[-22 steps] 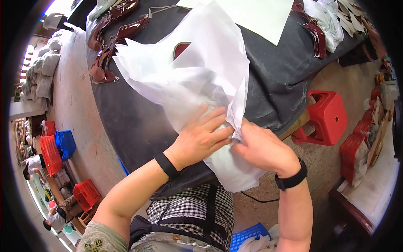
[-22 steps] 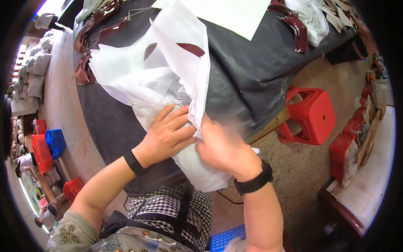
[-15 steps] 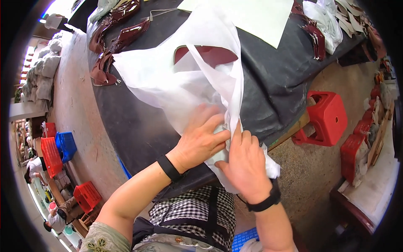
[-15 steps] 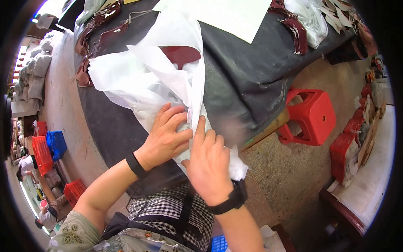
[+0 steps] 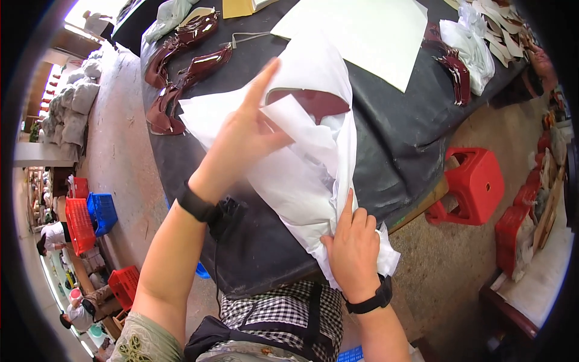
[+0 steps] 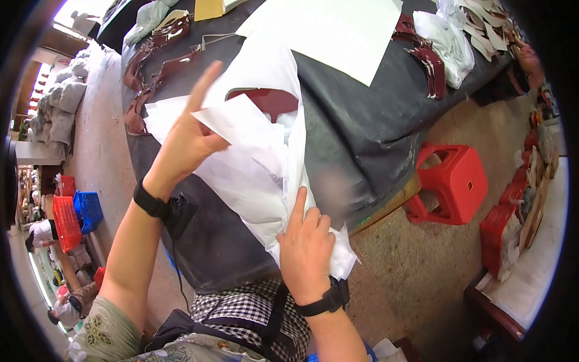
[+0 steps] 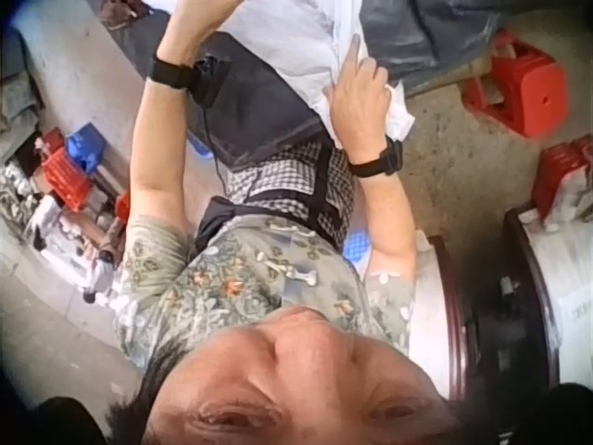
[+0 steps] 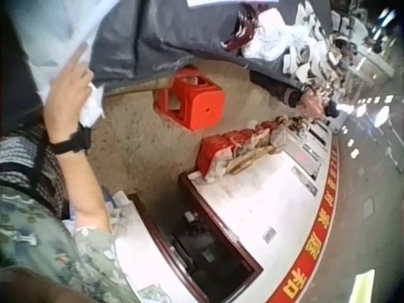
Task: Wrapping burgundy shoe upper components in white protective foam sheets and securing them.
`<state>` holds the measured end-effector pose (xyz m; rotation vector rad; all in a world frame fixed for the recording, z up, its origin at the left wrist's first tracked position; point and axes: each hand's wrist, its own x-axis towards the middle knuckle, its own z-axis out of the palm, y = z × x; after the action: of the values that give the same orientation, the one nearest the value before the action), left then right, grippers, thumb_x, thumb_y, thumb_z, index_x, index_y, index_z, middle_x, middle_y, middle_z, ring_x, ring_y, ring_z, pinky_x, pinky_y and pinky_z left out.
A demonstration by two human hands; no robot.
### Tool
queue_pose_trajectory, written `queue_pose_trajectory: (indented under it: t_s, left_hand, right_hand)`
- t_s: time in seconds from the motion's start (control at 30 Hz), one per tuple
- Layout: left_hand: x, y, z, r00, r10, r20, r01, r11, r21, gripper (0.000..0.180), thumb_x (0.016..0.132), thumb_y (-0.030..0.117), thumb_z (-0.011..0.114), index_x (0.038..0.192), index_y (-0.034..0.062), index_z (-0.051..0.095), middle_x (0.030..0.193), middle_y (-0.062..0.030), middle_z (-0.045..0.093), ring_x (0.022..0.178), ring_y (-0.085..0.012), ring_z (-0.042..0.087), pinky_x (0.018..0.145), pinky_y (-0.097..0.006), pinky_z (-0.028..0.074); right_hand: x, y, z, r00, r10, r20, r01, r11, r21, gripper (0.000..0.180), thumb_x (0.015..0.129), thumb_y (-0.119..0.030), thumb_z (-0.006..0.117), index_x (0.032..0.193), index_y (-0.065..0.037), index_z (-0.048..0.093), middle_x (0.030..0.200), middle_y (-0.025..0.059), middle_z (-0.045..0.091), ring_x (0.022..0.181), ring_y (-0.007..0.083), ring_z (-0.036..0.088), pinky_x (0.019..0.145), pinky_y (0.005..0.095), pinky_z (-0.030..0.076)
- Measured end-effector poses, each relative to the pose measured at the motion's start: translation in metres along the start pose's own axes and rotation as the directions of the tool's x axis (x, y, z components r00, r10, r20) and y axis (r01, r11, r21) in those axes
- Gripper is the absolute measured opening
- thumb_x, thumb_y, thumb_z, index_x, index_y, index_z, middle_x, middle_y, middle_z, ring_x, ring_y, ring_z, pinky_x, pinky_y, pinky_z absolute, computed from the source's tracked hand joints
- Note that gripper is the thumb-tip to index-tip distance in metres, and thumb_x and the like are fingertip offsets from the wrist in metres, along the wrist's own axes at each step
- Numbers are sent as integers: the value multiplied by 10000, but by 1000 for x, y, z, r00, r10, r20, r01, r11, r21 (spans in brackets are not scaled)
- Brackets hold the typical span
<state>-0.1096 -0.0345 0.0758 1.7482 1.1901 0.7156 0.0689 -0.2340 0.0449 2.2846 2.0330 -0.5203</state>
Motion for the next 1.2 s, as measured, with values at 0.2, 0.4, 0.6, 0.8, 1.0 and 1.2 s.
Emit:
queue_pose_trajectory:
  t_s: [0.2,0.4,0.6,0.8,1.0,1.2]
  left_hand:
    - [4,4,-5,920,-31,391,-44,983,180,454,831,11,710,1269,125,747,941,-89,774,764,-243,716,779,-364,576]
    - [-22,27,-37,877,244,414,-373,888,269,301,833,12,703,1088,141,797,923,-109,768,815,-330,731,746,-411,571]
    - [-19,37,-40,943,101,316,-212,917,339,163,878,28,715,1009,40,811,790,-92,771,684,-220,749,705,-311,592]
    - [41,20,-1,917,-392,70,398,895,-203,180,1042,120,658,1095,-33,735,840,-56,756,697,-118,714,685,-272,598]
    - [93,-3,67,956,-289,-39,247,873,-420,227,1085,182,647,1163,-18,721,1000,-74,758,883,-110,719,817,-262,588]
    - [72,15,60,957,52,-284,-85,991,-106,436,1004,87,698,1426,81,587,1215,-104,714,1147,-172,669,977,-328,552]
  right_hand:
    - [0,-2,-3,1000,8,-6,-8,1000,10,1028,807,-392,891,1617,21,412,1043,71,546,954,237,574,747,331,550]
    - [3,3,-4,1000,0,25,-2,996,94,1037,773,-360,922,1607,16,431,1029,82,543,941,249,569,748,349,542]
    - [7,7,-7,994,11,108,-29,985,171,1053,775,-265,923,1619,52,378,1046,115,554,944,286,557,786,392,525]
    - [5,17,-2,997,-43,58,24,954,299,1067,751,-177,912,1618,89,350,1032,147,545,903,319,557,773,409,506]
    - [7,17,2,996,-81,29,69,954,293,1075,737,-178,910,1619,84,355,1014,142,540,876,314,560,761,406,508]
    - [8,23,3,998,-63,32,50,951,306,1070,731,-200,912,1615,72,374,1014,130,533,856,306,561,750,394,514]
